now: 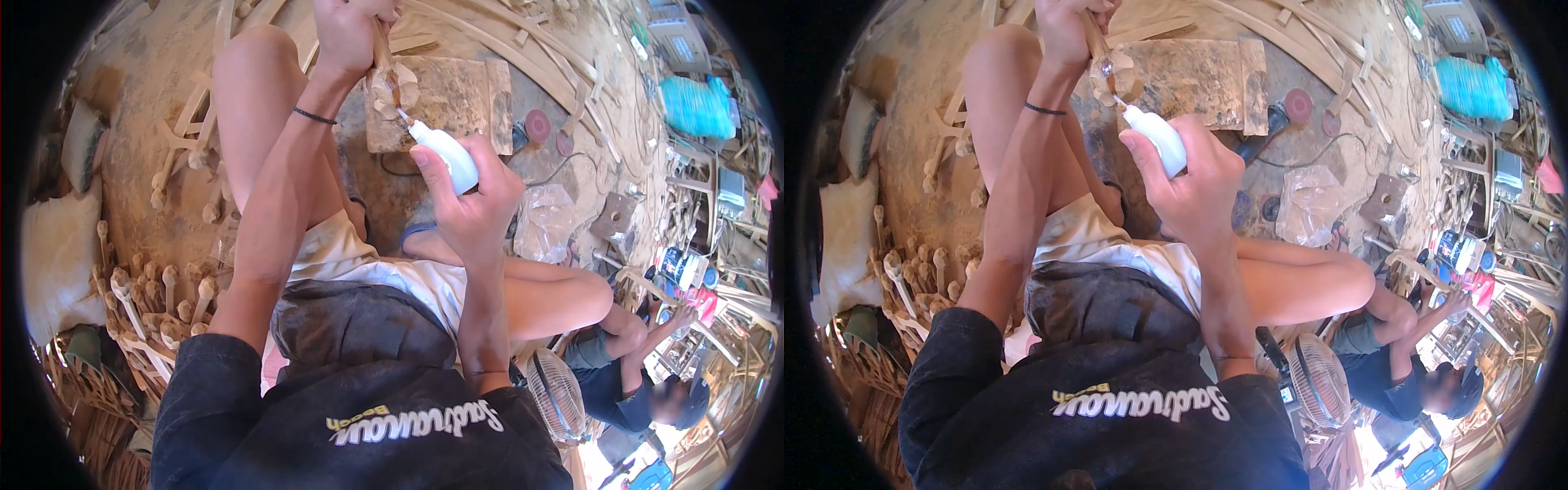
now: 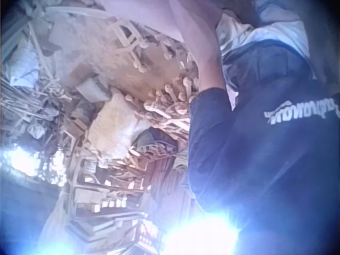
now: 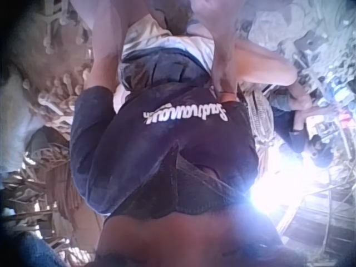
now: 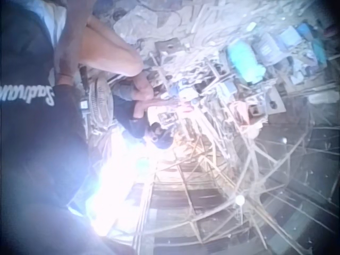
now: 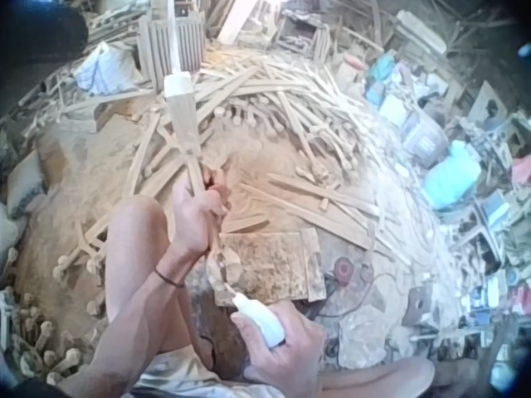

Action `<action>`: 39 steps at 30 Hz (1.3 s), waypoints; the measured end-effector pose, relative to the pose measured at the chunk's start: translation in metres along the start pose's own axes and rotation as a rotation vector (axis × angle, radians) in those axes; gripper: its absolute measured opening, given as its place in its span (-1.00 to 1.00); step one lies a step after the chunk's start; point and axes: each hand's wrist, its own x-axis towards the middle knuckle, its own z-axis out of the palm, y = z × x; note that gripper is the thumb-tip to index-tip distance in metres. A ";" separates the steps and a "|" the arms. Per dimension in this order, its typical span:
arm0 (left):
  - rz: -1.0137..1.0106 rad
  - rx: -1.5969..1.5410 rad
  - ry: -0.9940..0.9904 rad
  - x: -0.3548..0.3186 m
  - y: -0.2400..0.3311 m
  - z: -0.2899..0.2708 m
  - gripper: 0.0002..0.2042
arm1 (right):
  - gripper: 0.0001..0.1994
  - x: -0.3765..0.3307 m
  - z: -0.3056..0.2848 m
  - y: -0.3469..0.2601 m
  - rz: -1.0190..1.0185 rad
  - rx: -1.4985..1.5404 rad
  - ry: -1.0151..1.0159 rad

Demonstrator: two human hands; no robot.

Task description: The person uses an angle grinder to sand a wooden sword and then applies glue from a bottle onto the wooden surface.

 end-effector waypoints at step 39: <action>-0.473 0.091 0.228 0.035 -0.056 -0.053 -0.90 | -0.66 -0.044 0.034 0.285 0.275 -0.201 0.343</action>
